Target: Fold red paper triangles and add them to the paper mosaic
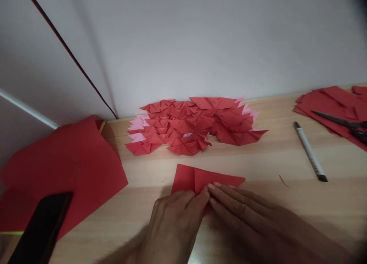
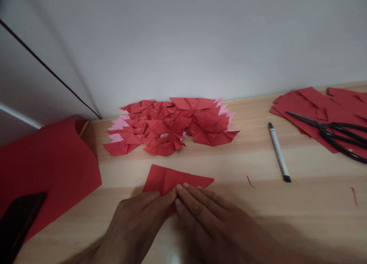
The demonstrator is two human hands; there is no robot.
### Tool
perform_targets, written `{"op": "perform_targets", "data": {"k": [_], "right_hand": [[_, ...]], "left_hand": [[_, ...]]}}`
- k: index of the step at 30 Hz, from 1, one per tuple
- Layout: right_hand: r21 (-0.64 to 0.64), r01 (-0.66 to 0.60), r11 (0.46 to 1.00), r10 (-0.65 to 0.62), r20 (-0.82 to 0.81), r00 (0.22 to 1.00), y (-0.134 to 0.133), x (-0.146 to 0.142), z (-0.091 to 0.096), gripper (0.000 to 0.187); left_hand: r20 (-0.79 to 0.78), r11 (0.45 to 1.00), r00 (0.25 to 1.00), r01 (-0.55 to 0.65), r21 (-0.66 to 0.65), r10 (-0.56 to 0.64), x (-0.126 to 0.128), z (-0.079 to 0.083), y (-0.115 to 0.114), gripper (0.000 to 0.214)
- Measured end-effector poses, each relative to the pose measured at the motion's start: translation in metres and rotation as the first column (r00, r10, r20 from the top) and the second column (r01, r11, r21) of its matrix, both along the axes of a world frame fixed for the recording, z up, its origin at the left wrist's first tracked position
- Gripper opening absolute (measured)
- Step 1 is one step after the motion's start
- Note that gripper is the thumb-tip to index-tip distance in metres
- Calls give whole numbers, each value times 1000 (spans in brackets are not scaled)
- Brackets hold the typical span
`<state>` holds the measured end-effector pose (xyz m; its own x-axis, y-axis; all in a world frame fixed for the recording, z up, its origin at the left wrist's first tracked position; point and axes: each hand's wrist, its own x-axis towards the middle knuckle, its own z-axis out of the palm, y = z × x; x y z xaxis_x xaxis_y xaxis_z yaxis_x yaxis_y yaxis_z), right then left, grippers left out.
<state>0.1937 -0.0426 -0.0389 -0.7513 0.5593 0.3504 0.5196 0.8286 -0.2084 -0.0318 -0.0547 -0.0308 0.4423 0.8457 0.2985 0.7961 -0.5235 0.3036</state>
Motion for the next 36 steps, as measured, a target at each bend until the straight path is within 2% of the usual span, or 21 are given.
{"op": "perform_targets", "data": {"k": [3,7,12,15,18,21,22,25,28,32,35,36], "right_hand": [[127,-48,991,40,61,997,1,0,-3,54],[226,-39,973,2,158,987,-4,7,-10,52],[191,42,981,-74,160,984,-18,16,-16,54],[157,137,978,-157,122,980,-25,16,-18,53],[174,152,973,-160,36,986,-19,15,-12,47],[86,80,993,-80,-1,997,4,16,5,43],[53,91,994,-91,3,996,12,18,12,38],[-13,292,956,-292,-8,956,33,22,25,29],[-127,364,923,-361,47,931,41,26,22,23],[-302,404,863,-372,160,914,43,30,13,12],[-403,403,821,-349,205,915,45,30,16,7],[-429,403,809,-350,201,915,45,30,18,7]], "left_hand": [[7,1000,1000,13,2,-13,0,2,1,26],[4,1000,1000,5,-7,-5,0,4,0,27],[-7,998,999,-47,-31,46,1,3,-2,26],[-4,998,1000,-24,-55,24,0,4,-1,24],[9,998,1000,10,-65,-9,-2,5,2,24],[50,998,998,33,-58,-30,-3,6,3,24],[72,998,997,35,-56,-31,-3,5,3,24],[111,999,994,-13,-40,17,-3,5,3,28],[78,999,996,-40,-16,42,-2,4,2,33],[-21,997,1000,25,66,-24,-1,4,-4,41],[-64,980,997,58,190,-47,3,8,-8,44],[-74,978,994,94,185,-82,5,10,-9,45]]}}
